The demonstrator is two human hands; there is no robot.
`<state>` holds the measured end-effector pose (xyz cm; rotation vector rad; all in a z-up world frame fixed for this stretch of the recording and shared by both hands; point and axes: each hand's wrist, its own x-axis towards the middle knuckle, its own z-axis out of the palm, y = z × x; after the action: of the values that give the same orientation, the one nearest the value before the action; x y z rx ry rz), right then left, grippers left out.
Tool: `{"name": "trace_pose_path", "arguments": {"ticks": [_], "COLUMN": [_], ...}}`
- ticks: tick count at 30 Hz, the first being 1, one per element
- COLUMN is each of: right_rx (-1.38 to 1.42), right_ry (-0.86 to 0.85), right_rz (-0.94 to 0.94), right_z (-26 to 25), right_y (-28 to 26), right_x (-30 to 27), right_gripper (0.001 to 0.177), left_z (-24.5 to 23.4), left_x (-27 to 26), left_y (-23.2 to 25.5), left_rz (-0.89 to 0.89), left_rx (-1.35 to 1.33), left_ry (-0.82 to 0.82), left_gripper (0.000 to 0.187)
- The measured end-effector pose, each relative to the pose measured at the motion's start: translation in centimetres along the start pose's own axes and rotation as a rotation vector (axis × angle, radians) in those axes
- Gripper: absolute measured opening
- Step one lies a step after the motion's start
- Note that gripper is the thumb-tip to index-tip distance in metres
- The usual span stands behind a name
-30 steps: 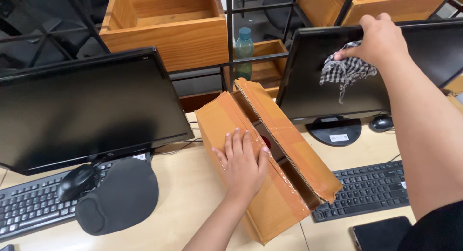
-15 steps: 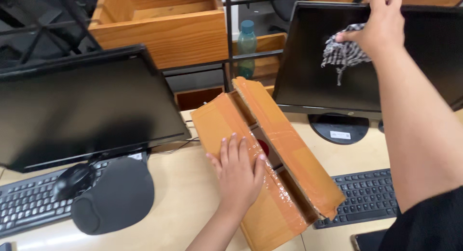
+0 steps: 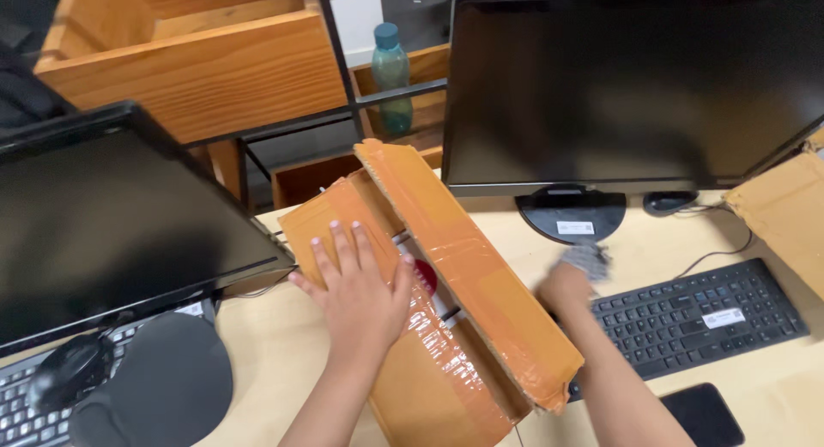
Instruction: The person cleans a computer workstation by wiping the monitor, keyboard, mouse, and desk surface with a cloth, and also wipes a cardboard box and a mouse pad.
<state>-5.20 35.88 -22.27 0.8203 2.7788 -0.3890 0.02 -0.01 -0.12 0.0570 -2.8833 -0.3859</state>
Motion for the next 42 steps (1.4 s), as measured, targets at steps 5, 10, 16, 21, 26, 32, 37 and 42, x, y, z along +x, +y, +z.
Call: {"name": "trace_pose_path", "arguments": {"ticks": [5, 10, 16, 21, 26, 32, 37, 42], "right_rx": [0.512, 0.424, 0.170, 0.202, -0.046, 0.081, 0.041, 0.418], "right_ry": [-0.450, -0.491, 0.221, -0.496, -0.042, 0.067, 0.105, -0.029], "right_rz": [-0.504, -0.920, -0.808, -0.750, -0.908, -1.168, -0.859, -1.020], "right_z": [0.1, -0.5, 2.2, 3.3, -0.1, 0.7, 2.9, 4.4], "right_y": [-8.4, -7.5, -1.4, -6.9, -10.3, -14.0, -9.1, -2.7], "right_x": [0.8, 0.6, 3.9, 2.4, 5.0, 5.8, 8.0, 5.5], "right_gripper": [0.045, 0.055, 0.061, 0.056, 0.054, 0.053, 0.049, 0.044], "left_z": [0.2, -0.1, 0.0, 0.0, 0.5, 0.6, 0.3, 0.2], "left_x": [-0.4, -0.5, -0.3, -0.5, -0.4, -0.1, -0.2, -0.1], "left_y": [-0.4, -0.6, -0.4, -0.4, -0.4, -0.1, -0.1, -0.2], "left_rz": [0.025, 0.016, 0.025, 0.030, 0.028, -0.010, -0.007, -0.005], "left_rx": [0.014, -0.001, 0.008, 0.015, 0.043, 0.075, 0.055, 0.023], "left_ry": [0.052, 0.012, 0.023, 0.038, 0.077, 0.041, 0.046, 0.019], "left_gripper": [0.087, 0.086, 0.085, 0.086, 0.085, 0.086, 0.085, 0.085]}}
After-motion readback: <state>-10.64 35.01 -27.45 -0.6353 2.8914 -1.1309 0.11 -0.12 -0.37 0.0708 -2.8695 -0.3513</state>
